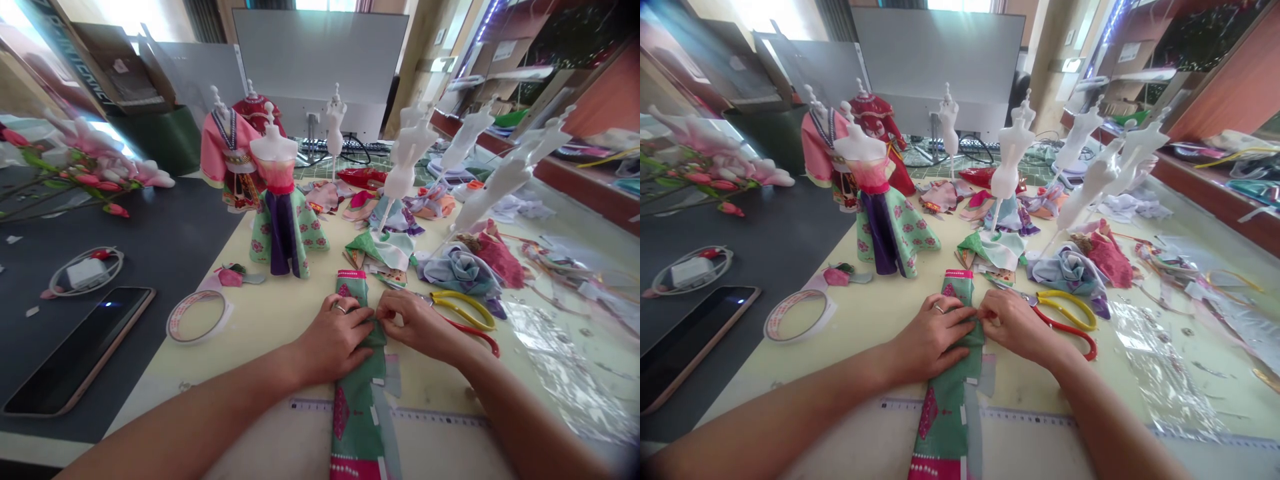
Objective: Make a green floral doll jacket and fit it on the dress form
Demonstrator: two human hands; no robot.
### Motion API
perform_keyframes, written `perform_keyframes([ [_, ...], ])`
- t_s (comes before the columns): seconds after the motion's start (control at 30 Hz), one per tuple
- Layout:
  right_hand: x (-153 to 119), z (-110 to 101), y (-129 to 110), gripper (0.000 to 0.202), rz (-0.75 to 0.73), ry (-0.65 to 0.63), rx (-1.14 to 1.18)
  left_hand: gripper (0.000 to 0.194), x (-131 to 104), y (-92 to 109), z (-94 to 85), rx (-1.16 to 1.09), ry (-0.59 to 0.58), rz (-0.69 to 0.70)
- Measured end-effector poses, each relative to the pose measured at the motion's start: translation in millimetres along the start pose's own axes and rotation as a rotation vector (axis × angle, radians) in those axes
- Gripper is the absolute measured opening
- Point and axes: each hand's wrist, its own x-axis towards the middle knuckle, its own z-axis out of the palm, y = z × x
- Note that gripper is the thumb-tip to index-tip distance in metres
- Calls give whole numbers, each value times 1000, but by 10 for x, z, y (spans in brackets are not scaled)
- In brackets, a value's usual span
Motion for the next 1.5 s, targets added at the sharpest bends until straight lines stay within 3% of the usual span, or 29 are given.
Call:
perform_keyframes([
  [1.5, -5, -4, -14, 16, -149, 4, -128, 33, 13, 12, 6, 13, 0, 6],
])
